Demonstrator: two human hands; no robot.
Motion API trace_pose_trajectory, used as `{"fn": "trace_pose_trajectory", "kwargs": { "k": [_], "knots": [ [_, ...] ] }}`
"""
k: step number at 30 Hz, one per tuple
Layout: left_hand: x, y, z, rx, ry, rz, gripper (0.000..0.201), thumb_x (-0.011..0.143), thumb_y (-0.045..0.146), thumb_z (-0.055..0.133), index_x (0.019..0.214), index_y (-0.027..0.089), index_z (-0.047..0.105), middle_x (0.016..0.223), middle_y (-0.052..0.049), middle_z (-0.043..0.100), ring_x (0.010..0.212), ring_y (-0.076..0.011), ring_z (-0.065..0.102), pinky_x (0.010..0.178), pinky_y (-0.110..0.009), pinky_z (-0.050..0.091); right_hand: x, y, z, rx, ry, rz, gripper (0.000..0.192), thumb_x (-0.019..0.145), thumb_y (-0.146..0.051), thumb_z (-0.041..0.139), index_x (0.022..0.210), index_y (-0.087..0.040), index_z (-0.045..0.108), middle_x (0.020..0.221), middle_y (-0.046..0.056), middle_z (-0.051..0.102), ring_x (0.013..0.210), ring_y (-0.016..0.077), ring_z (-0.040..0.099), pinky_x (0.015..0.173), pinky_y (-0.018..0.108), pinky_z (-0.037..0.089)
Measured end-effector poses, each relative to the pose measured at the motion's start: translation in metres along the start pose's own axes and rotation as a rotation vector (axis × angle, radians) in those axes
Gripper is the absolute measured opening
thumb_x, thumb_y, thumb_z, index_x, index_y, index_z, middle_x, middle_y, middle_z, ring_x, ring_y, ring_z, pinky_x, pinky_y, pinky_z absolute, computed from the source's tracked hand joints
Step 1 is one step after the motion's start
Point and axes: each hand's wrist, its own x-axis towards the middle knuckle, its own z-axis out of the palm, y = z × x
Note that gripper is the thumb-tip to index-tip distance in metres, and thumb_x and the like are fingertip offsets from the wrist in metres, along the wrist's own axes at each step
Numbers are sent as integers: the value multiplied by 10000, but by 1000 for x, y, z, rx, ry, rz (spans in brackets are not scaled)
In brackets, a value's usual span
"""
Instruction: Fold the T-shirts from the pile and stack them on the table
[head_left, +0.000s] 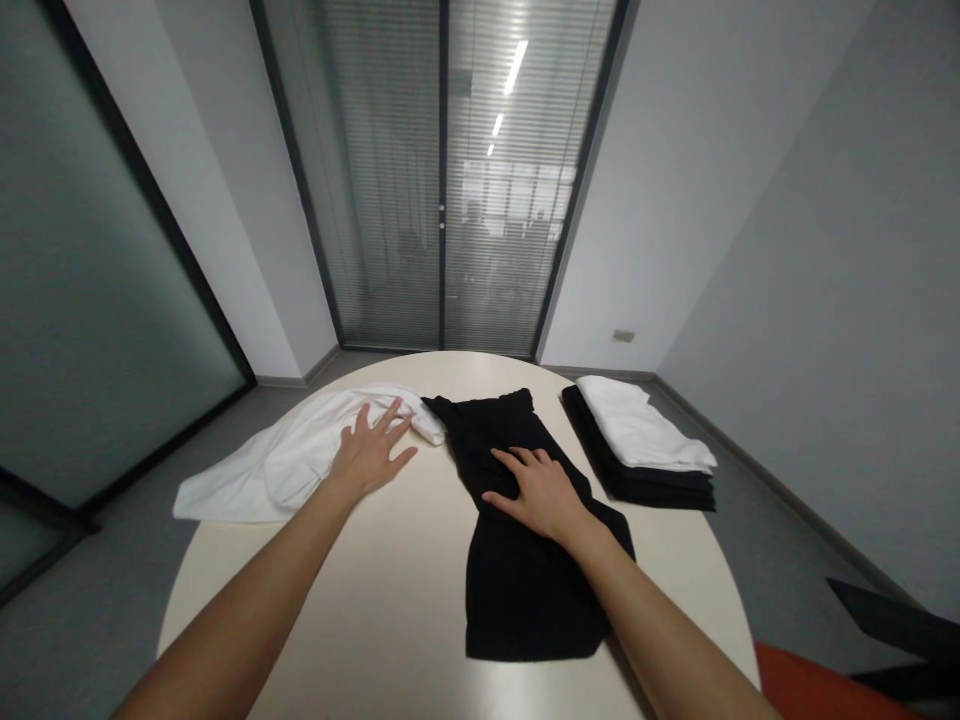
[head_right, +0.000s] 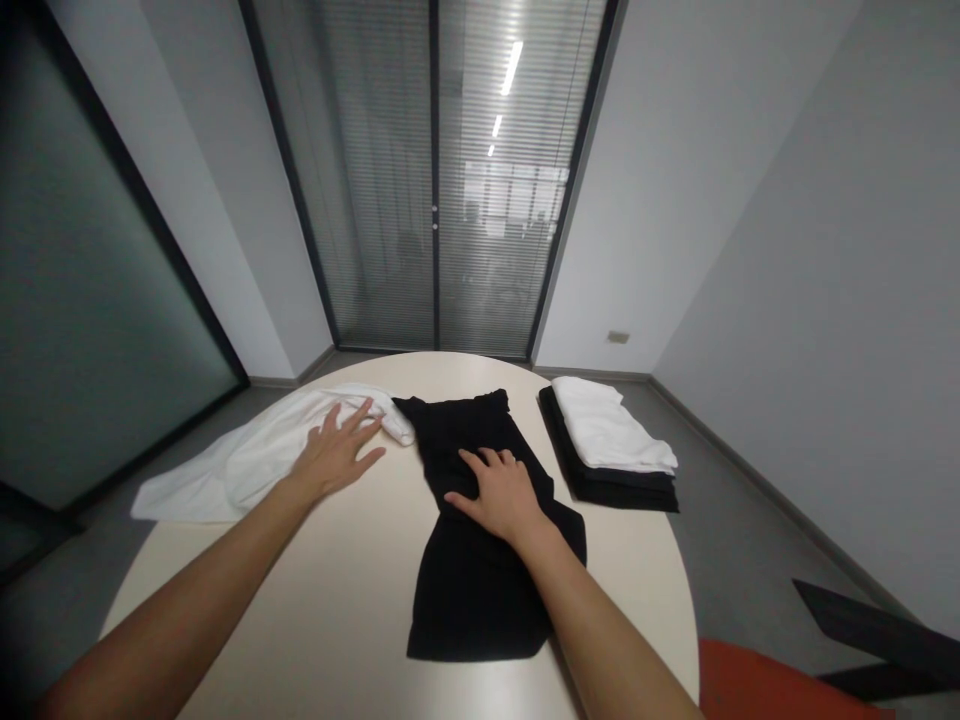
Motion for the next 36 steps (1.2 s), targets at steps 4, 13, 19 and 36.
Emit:
{"fn": "trace_pose_trajectory", "kwargs": {
  "k": [4, 13, 19, 36],
  "knots": [
    [18, -1, 7, 49, 1, -123, 623, 971, 634, 300, 1475, 322, 490, 1683, -22, 164, 1425, -492, 256, 1046, -696, 315, -2, -4, -5, -43, -6, 12, 573, 858, -614, 636, 1306, -258, 654, 1227, 150, 651, 1101, 374, 590, 915, 469, 492],
    [73, -27, 12, -39, -101, -273, 712, 920, 579, 415, 1539, 231, 373, 1633, -138, 269, 1379, -477, 326, 1031, -592, 384, -14, -11, -24, 30, -103, -6, 599, 815, -604, 698, 1263, -210, 666, 1157, 157, 638, 1076, 343, 606, 906, 444, 516],
    [84, -42, 14, -96, -22, -330, 788, 885, 543, 500, 1588, 300, 239, 1669, -131, 155, 1398, -492, 326, 1013, -583, 413, -16, -14, -19, 63, -109, -72, 699, 814, -646, 678, 1376, -238, 598, 1343, 152, 609, 1204, 368, 553, 992, 489, 480],
    [0, 59, 18, -294, 220, -10, 437, 1008, 453, 420, 1302, 188, 607, 1191, -123, 703, 1112, -309, 638, 969, -454, 495, -25, -33, -21, 588, -224, -109, 426, 841, -480, 721, 1192, -240, 684, 1164, 70, 680, 1030, 247, 655, 907, 355, 488]
  ]
}}
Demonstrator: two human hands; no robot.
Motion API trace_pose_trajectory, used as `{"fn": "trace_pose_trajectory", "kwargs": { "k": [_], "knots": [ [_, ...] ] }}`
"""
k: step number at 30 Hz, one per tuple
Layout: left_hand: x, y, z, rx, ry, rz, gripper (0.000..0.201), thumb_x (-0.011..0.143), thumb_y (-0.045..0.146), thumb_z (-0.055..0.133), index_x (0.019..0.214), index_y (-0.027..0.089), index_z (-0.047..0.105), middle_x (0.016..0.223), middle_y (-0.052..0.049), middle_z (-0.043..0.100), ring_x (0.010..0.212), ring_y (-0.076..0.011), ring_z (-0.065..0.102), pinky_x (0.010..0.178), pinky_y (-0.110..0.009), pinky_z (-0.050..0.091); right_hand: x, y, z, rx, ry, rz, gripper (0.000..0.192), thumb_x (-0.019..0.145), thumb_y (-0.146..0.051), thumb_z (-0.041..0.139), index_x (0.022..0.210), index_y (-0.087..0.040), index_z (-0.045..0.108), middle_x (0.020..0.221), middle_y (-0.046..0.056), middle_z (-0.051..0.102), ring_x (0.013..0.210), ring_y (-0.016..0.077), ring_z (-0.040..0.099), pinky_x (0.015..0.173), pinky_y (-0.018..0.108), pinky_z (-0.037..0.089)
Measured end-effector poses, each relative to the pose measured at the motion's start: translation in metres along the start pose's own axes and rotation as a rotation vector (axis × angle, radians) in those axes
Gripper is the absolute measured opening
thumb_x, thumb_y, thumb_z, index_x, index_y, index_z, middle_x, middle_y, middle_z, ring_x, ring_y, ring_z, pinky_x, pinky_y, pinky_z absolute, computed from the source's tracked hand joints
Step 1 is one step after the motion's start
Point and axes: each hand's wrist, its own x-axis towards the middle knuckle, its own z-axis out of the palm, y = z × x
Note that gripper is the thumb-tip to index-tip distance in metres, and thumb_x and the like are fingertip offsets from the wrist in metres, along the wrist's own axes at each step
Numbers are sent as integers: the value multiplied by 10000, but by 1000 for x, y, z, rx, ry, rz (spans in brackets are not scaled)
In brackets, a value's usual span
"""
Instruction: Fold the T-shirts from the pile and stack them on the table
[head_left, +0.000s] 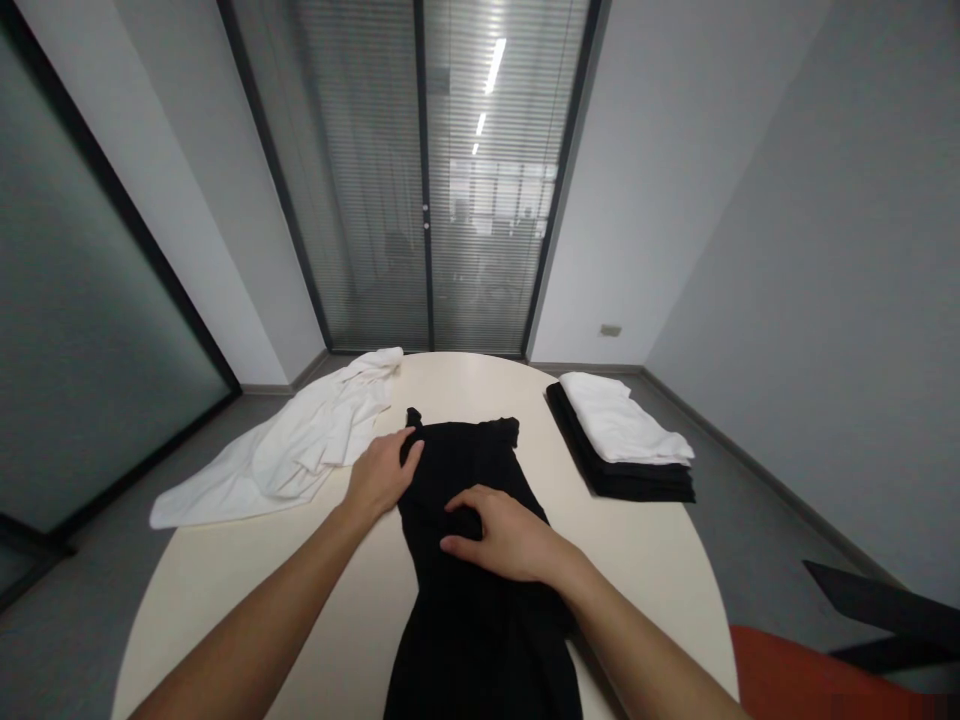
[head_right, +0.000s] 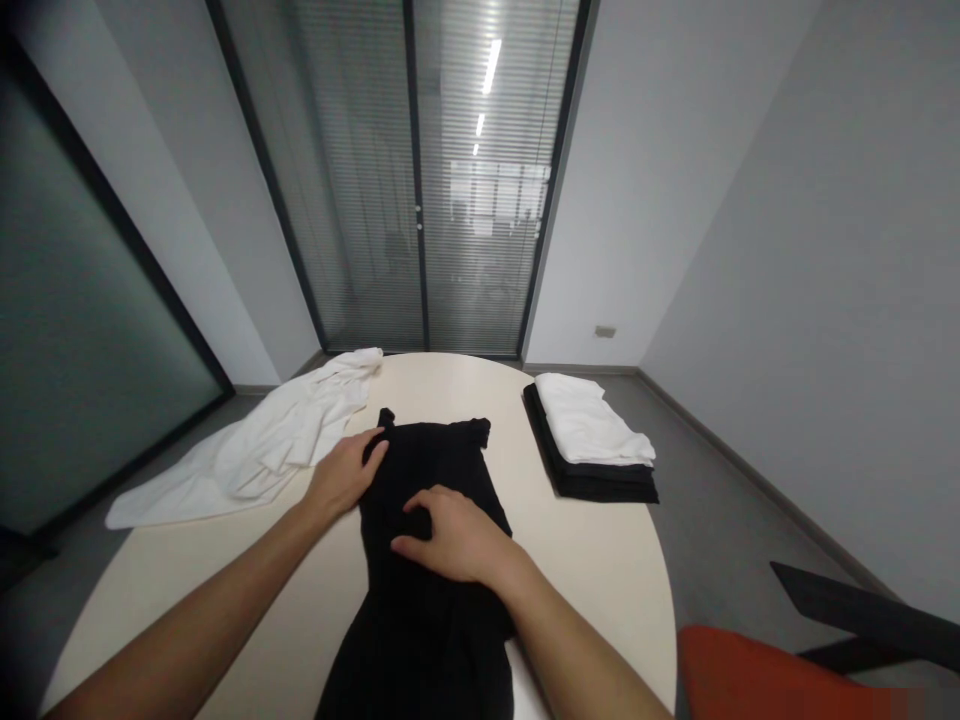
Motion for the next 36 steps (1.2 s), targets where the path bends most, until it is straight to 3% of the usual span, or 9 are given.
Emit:
{"fn": "trace_pose_trajectory", "kwargs": {
  "k": [4, 8, 11, 15, 21, 26, 29, 32, 36],
  "knots": [
    [-19, 9, 9, -64, 21, 52, 427, 910, 294, 605, 1318, 170, 582, 1213, -134, 684, 1131, -316, 622, 981, -458, 506, 2, 5, -17, 229, -91, -6, 423, 913, -589, 593, 1059, -217, 732, 991, 42, 721, 924, 206, 651, 844, 324, 476],
    [-23, 5, 9, -216, 73, 91, 358, 906, 122, 502, 1234, 213, 613, 1136, -82, 682, 1069, -251, 651, 950, -408, 536, 7, 30, -33, 337, -67, 69, 575, 988, -639, 380, 1028, -187, 733, 816, 27, 670, 759, 168, 608, 704, 289, 450],
    [-20, 4, 2, -317, 163, 142, 366, 942, 108, 423, 1237, 225, 605, 1137, -67, 646, 1084, -211, 638, 968, -371, 531, 10, 54, -34, 247, 58, 152, 477, 943, -585, 514, 1093, -171, 698, 746, 13, 636, 683, 162, 585, 633, 275, 430],
    [-18, 11, -8, -278, 196, 239, 470, 899, 31, 393, 1281, 218, 593, 1228, -81, 611, 1152, -212, 597, 1019, -383, 504, 15, 76, -24, -16, 345, 248, 523, 863, -484, 657, 1275, -166, 615, 929, 66, 678, 825, 204, 636, 798, 336, 492],
    [-25, 26, -14, -19, 202, 225, 316, 885, 183, 562, 1185, 176, 662, 1207, -148, 566, 1125, -309, 561, 977, -481, 506, 26, 87, -7, -3, 496, 257, 709, 790, -342, 732, 1428, -172, 474, 1307, 149, 589, 1183, 266, 593, 1037, 417, 456],
    [-29, 29, -8, 29, 41, 233, 556, 930, 270, 552, 1476, 212, 463, 1420, -167, 519, 1244, -330, 539, 980, -455, 487, 29, 79, -3, 129, 454, 129, 460, 822, -164, 597, 1280, -205, 587, 1042, 57, 671, 950, 193, 651, 935, 383, 507],
    [-27, 31, -12, 77, -46, 161, 574, 958, 371, 531, 1502, 215, 438, 1051, -116, 726, 948, -288, 677, 872, -413, 498, 26, 64, -6, 143, 483, -51, 389, 823, -149, 565, 1200, -221, 623, 1071, 52, 659, 1049, 197, 631, 998, 401, 477],
    [-25, 34, -22, 101, -53, 87, 437, 995, 450, 449, 1317, 217, 631, 747, -67, 726, 741, -259, 692, 844, -408, 484, 20, 49, -7, 154, 343, -221, 322, 812, -132, 590, 1113, -227, 651, 1041, 49, 663, 1270, 233, 555, 1113, 449, 391],
    [-27, 31, -24, 19, -1, 162, 427, 956, 374, 510, 1340, 211, 603, 1170, -130, 713, 1073, -307, 653, 937, -445, 475, 15, 34, -5, 164, 94, -339, 268, 807, -159, 673, 1064, -233, 683, 903, 26, 680, 1399, 250, 464, 1210, 492, 240]
  ]
}}
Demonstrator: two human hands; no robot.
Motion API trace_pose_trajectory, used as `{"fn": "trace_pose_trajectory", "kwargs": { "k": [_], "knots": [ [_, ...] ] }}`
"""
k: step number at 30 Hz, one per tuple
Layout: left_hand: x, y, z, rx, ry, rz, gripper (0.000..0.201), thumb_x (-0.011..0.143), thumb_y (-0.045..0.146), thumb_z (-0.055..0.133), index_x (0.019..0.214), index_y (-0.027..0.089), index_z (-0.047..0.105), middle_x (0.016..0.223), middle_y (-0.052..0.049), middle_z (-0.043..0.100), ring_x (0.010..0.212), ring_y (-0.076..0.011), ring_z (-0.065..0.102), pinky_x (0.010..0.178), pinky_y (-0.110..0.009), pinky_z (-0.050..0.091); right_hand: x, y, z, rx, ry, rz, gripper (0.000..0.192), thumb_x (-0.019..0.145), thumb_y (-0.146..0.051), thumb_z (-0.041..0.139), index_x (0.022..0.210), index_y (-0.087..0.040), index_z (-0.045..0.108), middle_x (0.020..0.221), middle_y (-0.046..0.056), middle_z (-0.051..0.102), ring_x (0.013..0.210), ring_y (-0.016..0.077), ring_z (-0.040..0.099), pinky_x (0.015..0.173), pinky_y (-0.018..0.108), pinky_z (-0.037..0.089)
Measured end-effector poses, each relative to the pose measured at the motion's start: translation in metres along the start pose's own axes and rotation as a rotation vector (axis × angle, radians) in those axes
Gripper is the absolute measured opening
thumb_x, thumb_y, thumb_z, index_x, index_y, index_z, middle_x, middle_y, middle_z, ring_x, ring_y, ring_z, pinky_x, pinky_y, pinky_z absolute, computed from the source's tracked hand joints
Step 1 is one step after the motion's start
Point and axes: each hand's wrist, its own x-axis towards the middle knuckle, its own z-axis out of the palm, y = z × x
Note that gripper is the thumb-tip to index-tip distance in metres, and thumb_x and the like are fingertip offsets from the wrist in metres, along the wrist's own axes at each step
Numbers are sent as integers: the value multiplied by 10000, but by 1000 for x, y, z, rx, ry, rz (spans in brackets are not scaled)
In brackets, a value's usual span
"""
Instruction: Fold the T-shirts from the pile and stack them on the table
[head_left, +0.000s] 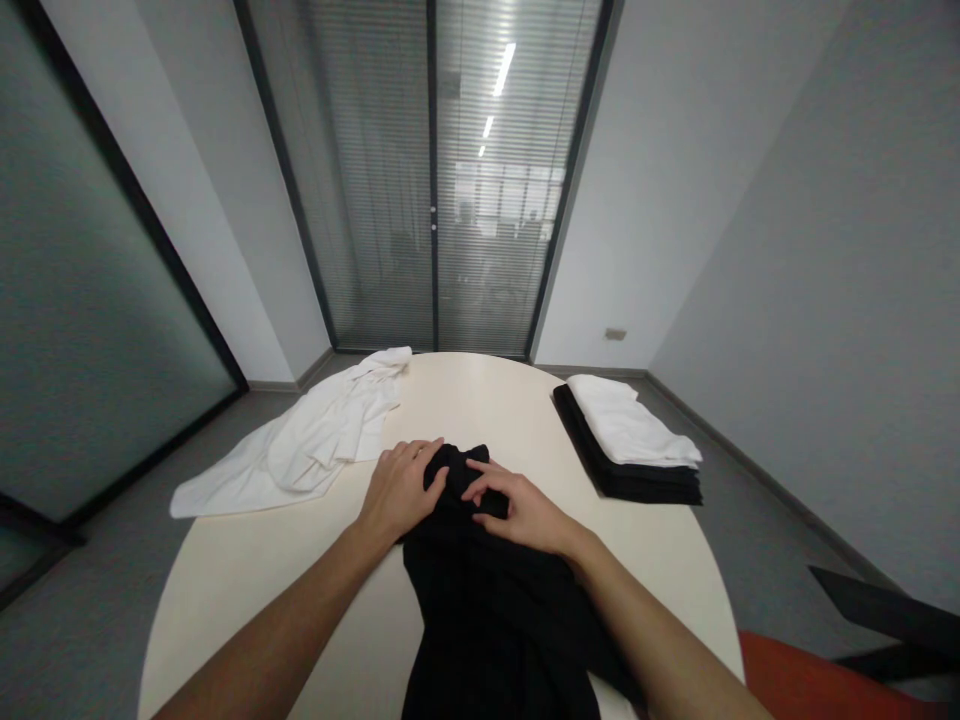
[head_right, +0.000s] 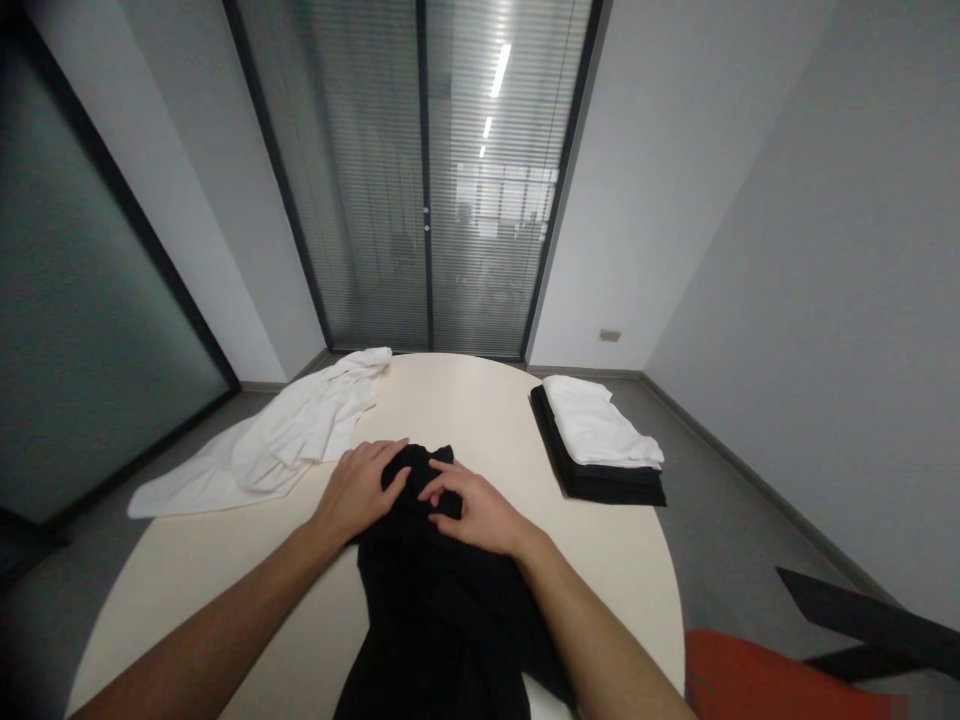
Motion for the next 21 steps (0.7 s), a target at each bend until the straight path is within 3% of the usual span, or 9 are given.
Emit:
{"fn": "trace_pose_trajectory", "kwargs": {
  "k": [2, 5, 7, 9, 12, 14, 17, 21],
  "knots": [
    [-3, -4, 7, -93, 5, 50, 593, 926, 331, 549, 1494, 202, 435, 1353, -148, 615, 1217, -315, 579, 1001, -466, 457, 0, -4, 2, 6, -47, -17, 270, 798, -160, 689, 1058, -237, 697, 902, 26, 700, 1413, 247, 448, 1219, 490, 218],
    [-5, -11, 18, -201, -50, 73, 665, 907, 305, 580, 1528, 190, 372, 1227, -138, 667, 1144, -296, 610, 1011, -473, 457, 0, -6, 2, 10, -65, -21, 273, 792, -152, 684, 1051, -234, 705, 912, 31, 715, 1419, 248, 441, 1211, 487, 237],
    [-4, -12, 20, -228, -69, 87, 515, 904, 282, 588, 1408, 199, 521, 1118, -116, 692, 1074, -287, 627, 996, -475, 463, 0, -5, 1, 23, -50, -19, 263, 792, -161, 691, 1047, -225, 703, 891, 33, 710, 1399, 248, 466, 1194, 471, 279],
    [-1, -11, 17, -237, -59, 96, 267, 923, 252, 555, 1169, 212, 649, 1042, -94, 691, 1018, -273, 631, 976, -468, 470, -1, -4, -1, 33, -15, -13, 252, 795, -181, 705, 1043, -221, 696, 860, 31, 701, 1363, 247, 503, 1153, 450, 347],
    [2, -6, 7, -269, -16, 70, 179, 974, 241, 448, 944, 215, 623, 957, -74, 658, 943, -246, 625, 917, -433, 492, -2, -1, -4, 56, 66, 1, 258, 812, -247, 733, 1063, -227, 679, 867, 28, 698, 1257, 240, 579, 1079, 422, 421],
    [2, -4, 0, -328, 8, 35, 204, 999, 255, 384, 961, 215, 581, 1020, -85, 649, 968, -239, 627, 911, -419, 499, -2, -1, -6, 75, 110, 25, 269, 829, -309, 742, 1077, -228, 674, 888, 25, 703, 1152, 226, 628, 1049, 406, 437],
    [0, 0, -8, -444, -7, 8, 208, 1009, 255, 332, 1002, 221, 537, 1277, -116, 615, 1094, -229, 623, 961, -415, 496, -2, -3, -7, 105, 119, 109, 255, 886, -372, 691, 1087, -216, 673, 844, 16, 703, 970, 194, 667, 980, 373, 469],
    [-2, 5, -11, -507, -35, 75, 232, 1001, 266, 353, 846, 224, 521, 1380, -110, 596, 1197, -248, 596, 1019, -440, 469, -1, -4, -7, 150, 83, 199, 301, 945, -382, 603, 1181, -196, 627, 688, -29, 652, 764, 161, 661, 890, 345, 501]
  ]
}}
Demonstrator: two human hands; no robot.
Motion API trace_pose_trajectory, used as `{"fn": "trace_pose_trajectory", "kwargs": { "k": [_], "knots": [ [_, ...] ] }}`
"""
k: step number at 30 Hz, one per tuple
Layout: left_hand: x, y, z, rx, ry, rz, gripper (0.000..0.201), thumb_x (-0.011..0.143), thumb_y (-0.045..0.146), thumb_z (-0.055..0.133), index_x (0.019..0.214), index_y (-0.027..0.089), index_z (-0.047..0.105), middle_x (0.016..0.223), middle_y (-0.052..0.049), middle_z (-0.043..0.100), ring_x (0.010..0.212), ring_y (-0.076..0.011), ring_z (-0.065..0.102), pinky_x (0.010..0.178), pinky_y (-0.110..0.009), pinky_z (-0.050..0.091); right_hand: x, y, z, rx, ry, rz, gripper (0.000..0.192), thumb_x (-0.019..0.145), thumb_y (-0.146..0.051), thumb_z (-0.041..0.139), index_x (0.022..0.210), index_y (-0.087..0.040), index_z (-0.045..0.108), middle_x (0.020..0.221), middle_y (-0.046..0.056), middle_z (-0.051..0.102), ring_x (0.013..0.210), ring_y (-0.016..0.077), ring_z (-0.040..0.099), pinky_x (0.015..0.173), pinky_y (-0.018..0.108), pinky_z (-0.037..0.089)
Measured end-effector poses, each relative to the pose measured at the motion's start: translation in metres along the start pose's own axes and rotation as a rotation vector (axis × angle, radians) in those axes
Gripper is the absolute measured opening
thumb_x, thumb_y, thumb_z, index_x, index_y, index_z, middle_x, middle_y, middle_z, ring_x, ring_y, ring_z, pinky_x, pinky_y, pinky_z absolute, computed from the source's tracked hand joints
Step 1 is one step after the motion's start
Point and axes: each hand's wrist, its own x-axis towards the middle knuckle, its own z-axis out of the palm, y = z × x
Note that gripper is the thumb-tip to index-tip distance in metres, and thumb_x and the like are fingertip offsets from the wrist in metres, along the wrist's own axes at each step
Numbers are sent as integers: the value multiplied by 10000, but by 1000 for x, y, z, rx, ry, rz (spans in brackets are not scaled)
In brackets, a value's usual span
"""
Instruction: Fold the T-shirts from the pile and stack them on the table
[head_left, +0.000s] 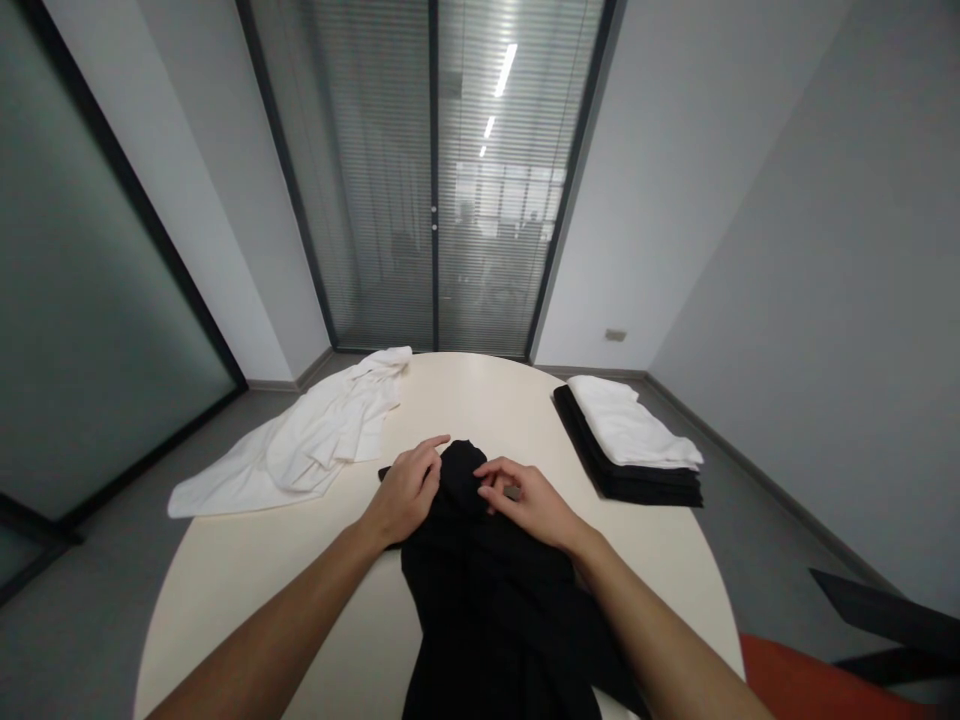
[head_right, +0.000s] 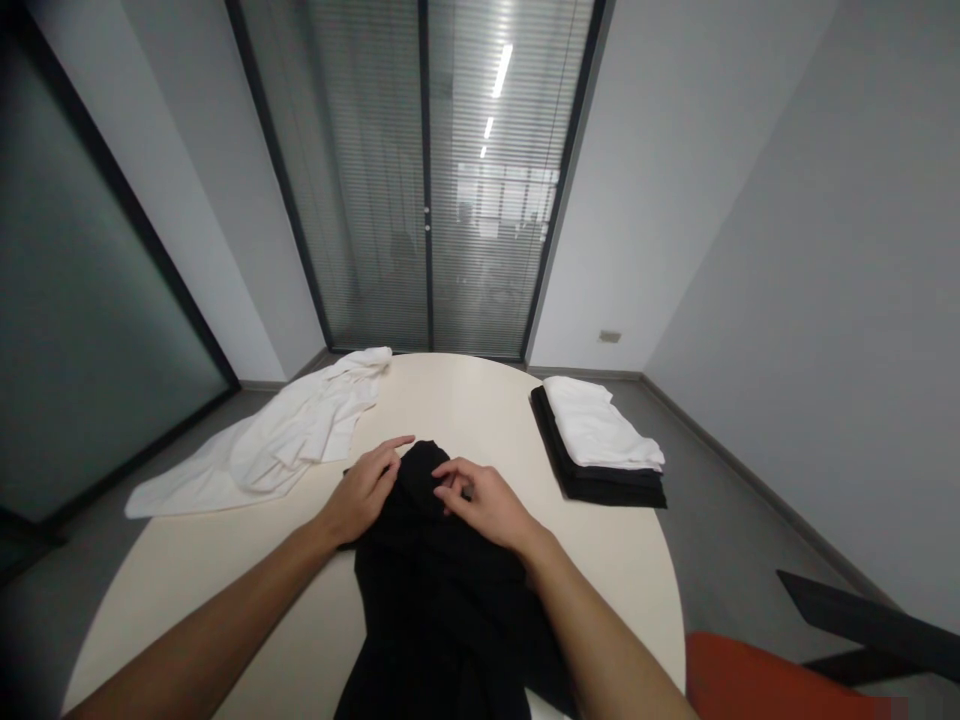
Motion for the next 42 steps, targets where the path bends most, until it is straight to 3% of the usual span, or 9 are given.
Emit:
{"fn": "trace_pose_trajectory", "kwargs": {
  "k": [4, 8, 14, 21, 25, 30, 34, 39, 42],
  "knots": [
    [1, 1, 5, -54, 30, -83, 161, 988, 317, 438, 937, 230, 564, 1225, -92, 696, 1090, -243, 651, 971, -435, 498, 0, 8, 0, -141, 77, -54, 549, 843, -359, 728, 1339, -222, 536, 1068, 51, 682, 1032, 202, 638, 1013, 395, 457],
    [-1, -5, 10, -74, 13, -118, 312, 913, 299, 557, 1217, 229, 535, 1276, -107, 672, 1162, -257, 639, 959, -428, 517, -1, 16, 1, -194, 98, -39, 843, 789, -399, 782, 1501, -232, 361, 1500, 145, 444, 1375, 262, 436, 1162, 473, 327],
    [-1, -11, 12, -153, -40, -147, 500, 891, 295, 588, 1373, 222, 478, 1091, -82, 737, 1022, -230, 699, 946, -407, 538, -2, 14, 2, -135, 55, -44, 789, 816, -382, 762, 1491, -233, 382, 1353, 123, 549, 1281, 248, 520, 1142, 479, 352],
    [2, -11, 10, -51, 159, -56, 168, 936, 325, 565, 1005, 226, 681, 1039, -62, 719, 1045, -230, 645, 997, -421, 503, -2, 5, 0, -97, 10, -58, 737, 834, -369, 747, 1466, -251, 384, 1120, 41, 609, 1055, 185, 601, 1023, 382, 440],
    [3, -11, 8, -57, 269, -67, 170, 957, 307, 540, 1031, 229, 672, 1106, -59, 714, 1192, -242, 588, 1083, -449, 446, -3, 5, -1, -153, -6, -28, 815, 778, -406, 796, 1468, -231, 399, 1103, 49, 596, 970, 181, 590, 956, 371, 468],
    [2, -7, 2, -65, 372, -84, 198, 971, 327, 521, 1003, 236, 693, 1128, -51, 715, 1225, -238, 586, 1116, -442, 427, -3, -3, -8, -274, 24, -56, 498, 779, -467, 789, 1184, -219, 643, 1057, 61, 617, 1012, 223, 587, 974, 396, 454],
    [1, 0, 0, -102, 417, -85, 198, 971, 336, 511, 982, 218, 669, 1128, -63, 715, 1126, -226, 647, 1035, -393, 491, -1, -10, -13, -366, 24, -124, 334, 776, -481, 785, 855, -199, 626, 957, 62, 628, 970, 239, 590, 918, 395, 476],
    [2, -1, 4, -174, 449, -181, 214, 969, 371, 505, 979, 196, 628, 898, -42, 710, 850, -191, 685, 784, -312, 555, -3, -3, -14, -290, -8, -237, 305, 790, -344, 773, 1009, -222, 599, 1276, 91, 615, 1269, 271, 516, 1068, 414, 411],
    [3, -3, 4, -191, 481, -208, 226, 969, 378, 499, 1004, 189, 618, 895, -42, 701, 825, -183, 676, 757, -298, 544, -4, 2, -13, -271, 46, -160, 281, 818, -298, 724, 1048, -225, 581, 1209, 82, 648, 1090, 236, 616, 963, 383, 472]
  ]
}}
